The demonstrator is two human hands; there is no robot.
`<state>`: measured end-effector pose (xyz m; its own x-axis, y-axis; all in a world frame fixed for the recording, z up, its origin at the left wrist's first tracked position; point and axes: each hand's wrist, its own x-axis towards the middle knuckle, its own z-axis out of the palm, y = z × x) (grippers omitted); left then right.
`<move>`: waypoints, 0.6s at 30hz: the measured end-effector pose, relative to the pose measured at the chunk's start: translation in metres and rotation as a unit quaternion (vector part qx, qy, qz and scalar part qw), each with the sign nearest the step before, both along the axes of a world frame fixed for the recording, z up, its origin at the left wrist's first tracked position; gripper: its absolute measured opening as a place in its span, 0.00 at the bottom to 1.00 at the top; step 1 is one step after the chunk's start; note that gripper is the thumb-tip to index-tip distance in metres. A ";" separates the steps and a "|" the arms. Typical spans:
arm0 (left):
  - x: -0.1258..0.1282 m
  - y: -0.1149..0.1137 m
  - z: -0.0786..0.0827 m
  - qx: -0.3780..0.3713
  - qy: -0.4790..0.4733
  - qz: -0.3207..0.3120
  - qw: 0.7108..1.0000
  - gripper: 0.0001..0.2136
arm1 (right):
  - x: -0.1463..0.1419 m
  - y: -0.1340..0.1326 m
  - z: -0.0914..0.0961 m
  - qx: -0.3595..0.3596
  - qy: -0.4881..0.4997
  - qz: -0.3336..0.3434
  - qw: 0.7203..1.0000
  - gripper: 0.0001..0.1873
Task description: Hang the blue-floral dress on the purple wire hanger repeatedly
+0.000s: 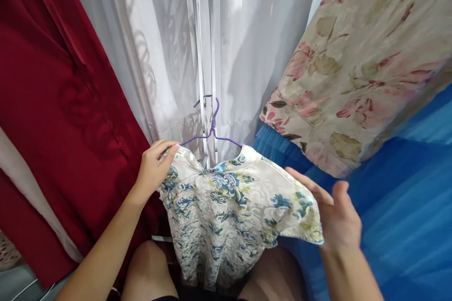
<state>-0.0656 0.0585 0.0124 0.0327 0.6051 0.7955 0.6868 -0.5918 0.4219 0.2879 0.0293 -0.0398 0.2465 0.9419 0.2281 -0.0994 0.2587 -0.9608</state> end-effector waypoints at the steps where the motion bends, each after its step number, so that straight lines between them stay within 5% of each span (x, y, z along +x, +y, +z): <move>1: 0.001 0.001 0.003 -0.001 0.014 0.002 1.000 0.10 | 0.001 -0.004 0.003 -0.028 0.029 0.036 0.999 0.34; 7: 0.010 0.004 0.029 0.003 0.066 0.022 0.998 0.09 | -0.017 -0.017 0.014 -0.097 0.026 0.109 0.989 0.26; 18: 0.032 0.021 0.072 0.058 0.136 0.005 0.989 0.06 | -0.032 -0.034 0.035 -0.100 0.125 0.063 0.985 0.34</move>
<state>-0.0331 0.0798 0.0846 0.2492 0.5113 0.8225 0.7710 -0.6187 0.1510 0.2560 -0.0042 -0.0046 0.1490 0.9887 -0.0174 -0.3581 0.0375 -0.9329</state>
